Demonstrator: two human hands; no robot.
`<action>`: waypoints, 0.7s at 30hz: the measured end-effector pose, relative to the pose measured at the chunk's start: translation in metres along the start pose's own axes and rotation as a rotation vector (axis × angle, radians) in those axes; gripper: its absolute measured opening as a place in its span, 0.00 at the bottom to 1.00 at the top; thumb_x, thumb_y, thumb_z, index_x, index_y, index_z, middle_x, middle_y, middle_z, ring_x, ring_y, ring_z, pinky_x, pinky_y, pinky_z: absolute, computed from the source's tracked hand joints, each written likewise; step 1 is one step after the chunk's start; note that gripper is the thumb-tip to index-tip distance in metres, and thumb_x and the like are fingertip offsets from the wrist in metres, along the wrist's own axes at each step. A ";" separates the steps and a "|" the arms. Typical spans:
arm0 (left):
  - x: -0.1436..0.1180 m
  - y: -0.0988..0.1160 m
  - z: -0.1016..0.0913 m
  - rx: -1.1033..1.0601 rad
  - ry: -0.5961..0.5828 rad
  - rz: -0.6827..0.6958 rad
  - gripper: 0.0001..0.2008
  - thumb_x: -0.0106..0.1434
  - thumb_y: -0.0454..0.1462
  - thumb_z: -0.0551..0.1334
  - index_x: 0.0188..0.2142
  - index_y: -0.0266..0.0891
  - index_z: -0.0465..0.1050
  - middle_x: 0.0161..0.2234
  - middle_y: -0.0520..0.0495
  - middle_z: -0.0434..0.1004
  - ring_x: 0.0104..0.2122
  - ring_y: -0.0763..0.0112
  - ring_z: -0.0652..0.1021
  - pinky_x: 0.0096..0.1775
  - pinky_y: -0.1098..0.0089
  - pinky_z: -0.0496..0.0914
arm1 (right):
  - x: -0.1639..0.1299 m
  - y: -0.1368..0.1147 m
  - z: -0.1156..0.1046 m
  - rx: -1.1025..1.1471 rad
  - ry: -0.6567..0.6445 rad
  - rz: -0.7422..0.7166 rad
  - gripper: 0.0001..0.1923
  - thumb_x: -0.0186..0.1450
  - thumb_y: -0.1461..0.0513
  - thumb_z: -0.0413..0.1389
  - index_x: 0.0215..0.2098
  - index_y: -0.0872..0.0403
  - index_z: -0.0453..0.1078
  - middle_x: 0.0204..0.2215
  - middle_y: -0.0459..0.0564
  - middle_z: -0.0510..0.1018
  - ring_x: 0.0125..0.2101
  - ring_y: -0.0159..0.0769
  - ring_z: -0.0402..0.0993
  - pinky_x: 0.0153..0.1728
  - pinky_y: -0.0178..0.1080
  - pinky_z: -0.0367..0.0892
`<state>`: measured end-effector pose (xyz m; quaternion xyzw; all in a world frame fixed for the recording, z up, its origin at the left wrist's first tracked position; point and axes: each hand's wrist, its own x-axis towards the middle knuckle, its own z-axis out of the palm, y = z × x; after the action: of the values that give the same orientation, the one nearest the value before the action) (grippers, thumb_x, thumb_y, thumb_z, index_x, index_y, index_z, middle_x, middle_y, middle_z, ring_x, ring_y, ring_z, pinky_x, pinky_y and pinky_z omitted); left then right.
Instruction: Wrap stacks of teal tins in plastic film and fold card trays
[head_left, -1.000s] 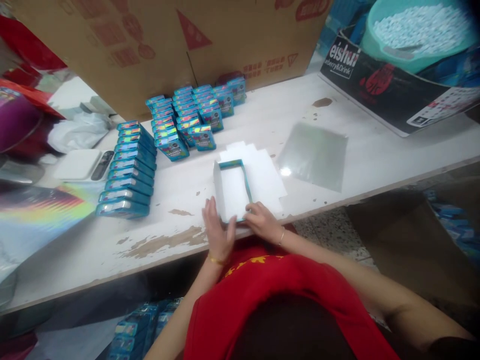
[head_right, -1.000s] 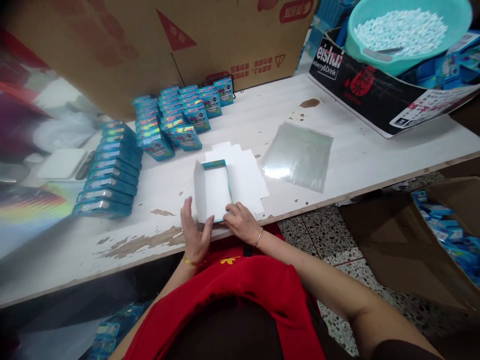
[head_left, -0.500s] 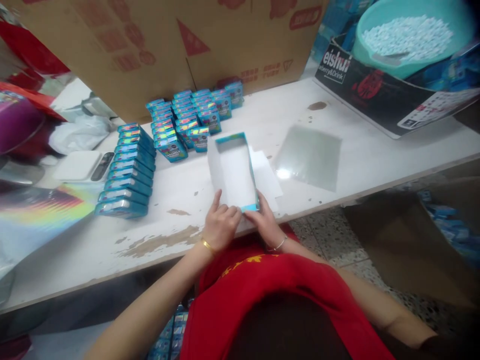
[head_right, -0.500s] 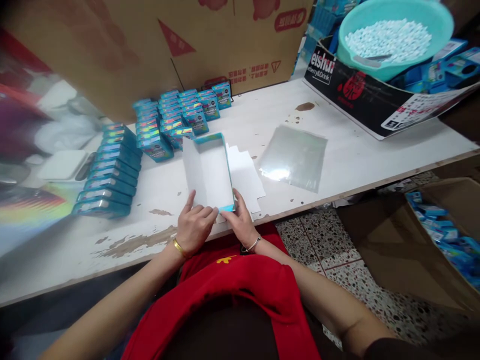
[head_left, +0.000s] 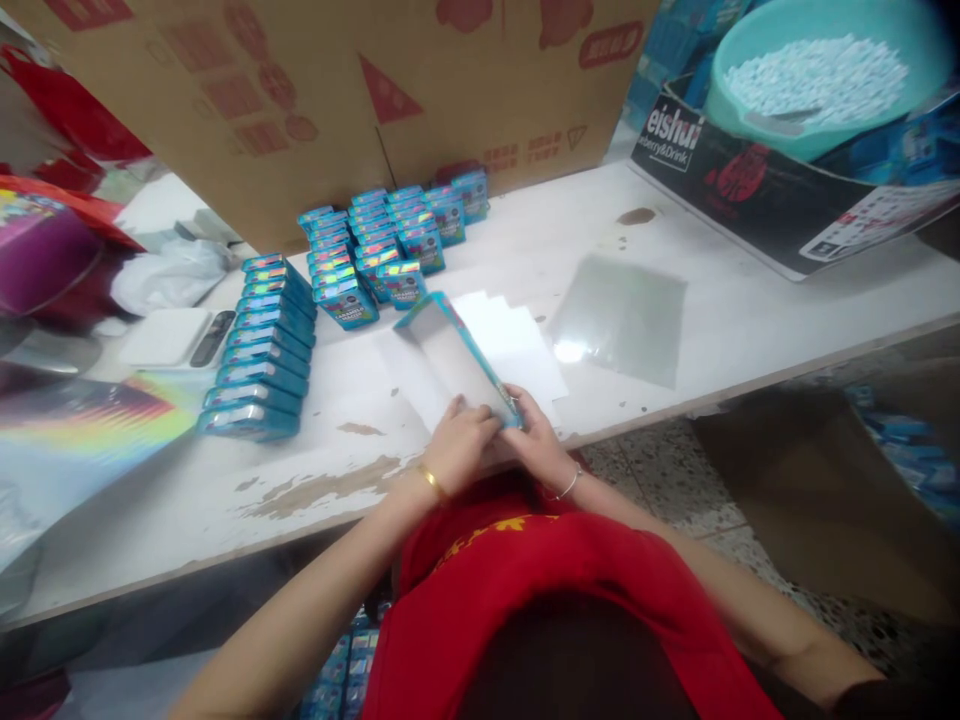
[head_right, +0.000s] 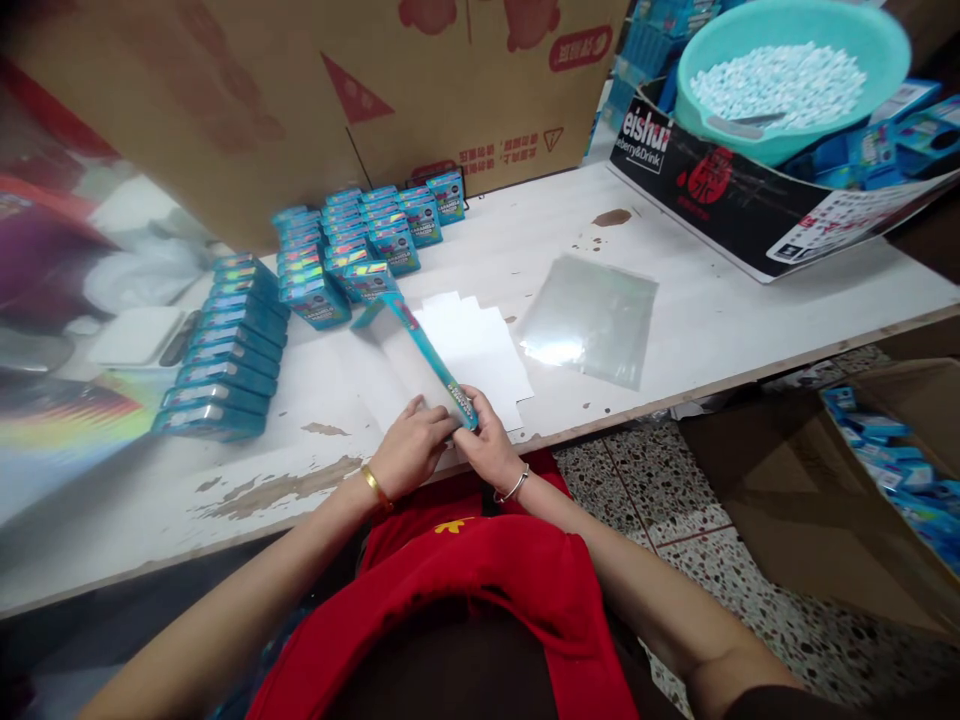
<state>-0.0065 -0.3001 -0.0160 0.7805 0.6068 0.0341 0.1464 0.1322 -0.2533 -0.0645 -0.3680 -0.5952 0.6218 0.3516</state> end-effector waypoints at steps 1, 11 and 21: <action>0.001 -0.001 -0.001 -0.030 -0.030 0.009 0.08 0.62 0.32 0.54 0.37 0.39 0.71 0.36 0.47 0.72 0.39 0.65 0.74 0.57 0.53 0.53 | -0.001 0.001 0.000 -0.007 -0.018 0.000 0.28 0.54 0.64 0.51 0.55 0.52 0.57 0.47 0.49 0.71 0.44 0.38 0.69 0.47 0.41 0.67; -0.002 -0.012 -0.031 -0.068 -0.189 0.046 0.27 0.59 0.52 0.59 0.53 0.40 0.66 0.45 0.42 0.73 0.45 0.58 0.74 0.53 0.55 0.60 | 0.044 0.015 -0.025 -0.343 -0.086 0.079 0.19 0.56 0.64 0.43 0.43 0.55 0.68 0.39 0.49 0.76 0.41 0.40 0.70 0.44 0.41 0.66; 0.004 -0.084 -0.022 -0.369 -0.305 0.122 0.22 0.66 0.49 0.50 0.28 0.38 0.72 0.28 0.49 0.71 0.29 0.73 0.70 0.35 0.73 0.63 | 0.144 0.022 -0.065 -0.818 -0.157 -0.018 0.07 0.56 0.66 0.48 0.28 0.55 0.68 0.28 0.51 0.72 0.30 0.38 0.67 0.35 0.39 0.64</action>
<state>-0.0891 -0.2736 -0.0179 0.7719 0.5129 0.0349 0.3741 0.1194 -0.0967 -0.0938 -0.4234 -0.8214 0.3573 0.1354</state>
